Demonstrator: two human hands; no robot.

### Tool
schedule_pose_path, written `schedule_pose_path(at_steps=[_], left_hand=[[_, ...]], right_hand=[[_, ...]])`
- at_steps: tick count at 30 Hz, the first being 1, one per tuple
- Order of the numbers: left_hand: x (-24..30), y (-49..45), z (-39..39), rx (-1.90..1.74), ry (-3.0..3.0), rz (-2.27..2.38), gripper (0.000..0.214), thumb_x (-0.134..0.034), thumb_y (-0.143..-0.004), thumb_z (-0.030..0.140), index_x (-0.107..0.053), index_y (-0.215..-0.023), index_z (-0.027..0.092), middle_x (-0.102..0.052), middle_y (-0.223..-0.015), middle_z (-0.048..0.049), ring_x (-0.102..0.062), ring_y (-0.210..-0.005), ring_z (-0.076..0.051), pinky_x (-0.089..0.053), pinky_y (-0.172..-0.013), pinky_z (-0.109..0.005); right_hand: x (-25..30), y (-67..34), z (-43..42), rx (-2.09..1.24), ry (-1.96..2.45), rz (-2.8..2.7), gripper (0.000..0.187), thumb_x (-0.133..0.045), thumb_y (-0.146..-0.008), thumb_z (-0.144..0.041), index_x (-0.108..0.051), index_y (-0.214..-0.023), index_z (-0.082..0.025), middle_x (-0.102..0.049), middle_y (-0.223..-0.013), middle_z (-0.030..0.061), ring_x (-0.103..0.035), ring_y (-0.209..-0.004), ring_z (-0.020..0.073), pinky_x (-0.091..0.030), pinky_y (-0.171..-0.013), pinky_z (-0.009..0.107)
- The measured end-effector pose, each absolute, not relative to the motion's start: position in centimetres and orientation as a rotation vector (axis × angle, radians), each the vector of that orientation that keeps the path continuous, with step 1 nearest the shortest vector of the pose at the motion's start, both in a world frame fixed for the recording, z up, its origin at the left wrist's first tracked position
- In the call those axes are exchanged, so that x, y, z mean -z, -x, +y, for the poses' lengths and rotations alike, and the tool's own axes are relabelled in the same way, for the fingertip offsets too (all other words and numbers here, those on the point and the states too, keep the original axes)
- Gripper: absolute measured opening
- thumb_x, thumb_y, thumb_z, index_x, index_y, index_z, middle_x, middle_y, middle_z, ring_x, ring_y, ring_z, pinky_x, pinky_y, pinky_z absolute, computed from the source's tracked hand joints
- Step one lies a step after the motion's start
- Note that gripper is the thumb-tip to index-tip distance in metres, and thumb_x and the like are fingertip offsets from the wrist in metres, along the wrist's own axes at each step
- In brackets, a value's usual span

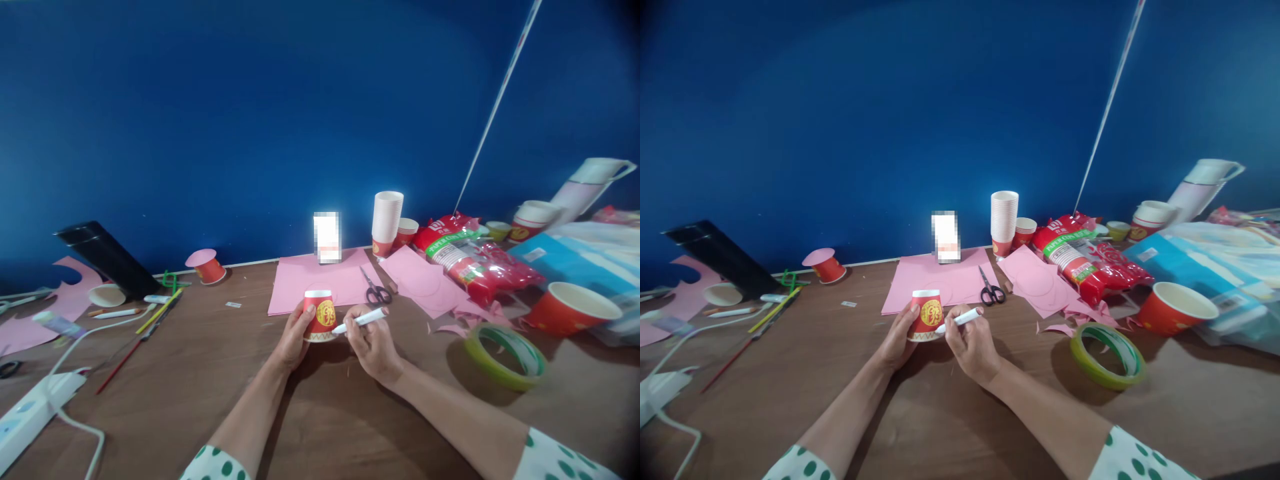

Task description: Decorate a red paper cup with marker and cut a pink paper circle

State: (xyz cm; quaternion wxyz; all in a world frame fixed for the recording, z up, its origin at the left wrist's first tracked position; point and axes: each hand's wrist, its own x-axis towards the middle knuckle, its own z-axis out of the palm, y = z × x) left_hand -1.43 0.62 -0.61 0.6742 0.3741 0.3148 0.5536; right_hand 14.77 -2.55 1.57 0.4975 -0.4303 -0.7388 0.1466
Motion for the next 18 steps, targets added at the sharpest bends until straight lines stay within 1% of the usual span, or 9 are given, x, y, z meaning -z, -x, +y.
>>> schedule_pose_path(at_steps=[6, 13, 18], left_hand=[[0.73, 1.47, 0.62, -1.252, -0.830, 0.695, 0.040, -0.067, -0.076, 0.038, -0.061, -0.107, 0.014, -0.070, -0.094, -0.0089, -0.065, -0.084, -0.021, -0.048, -0.077, -0.031], [0.70, 1.50, 0.57, -1.244, -0.836, 0.693, 0.038, -0.064, -0.078, 0.037, -0.061, -0.107, 0.014, -0.070, -0.094, -0.0095, -0.066, -0.084, -0.022, -0.048, -0.075, -0.031], [0.61, 1.40, 0.51, -1.273, -0.846, 0.696, 0.034, -0.064, -0.079, 0.035, -0.060, -0.107, 0.015, -0.070, -0.093, -0.0076, -0.065, -0.083, -0.020, -0.048, -0.075, -0.029]], right_hand=[[-1.42, -14.77, -2.49, -0.358, 1.030, -1.799, 0.019, -0.040, -0.091, -0.022, -0.049, -0.074, -0.020, -0.048, -0.054, -0.0027, -0.048, -0.053, 0.0137, -0.037, -0.053, 0.025], [-1.19, -14.71, -2.40, -0.366, 1.045, -1.790, 0.020, -0.041, -0.090, -0.023, -0.049, -0.073, -0.020, -0.048, -0.056, -0.0020, -0.049, -0.053, 0.0140, -0.037, -0.053, 0.025], [-1.14, -14.66, -2.38, -0.382, 1.040, -1.789, 0.018, -0.042, -0.090, -0.023, -0.049, -0.073, -0.020, -0.048, -0.054, -0.0023, -0.048, -0.052, 0.0144, -0.037, -0.054, 0.025]])
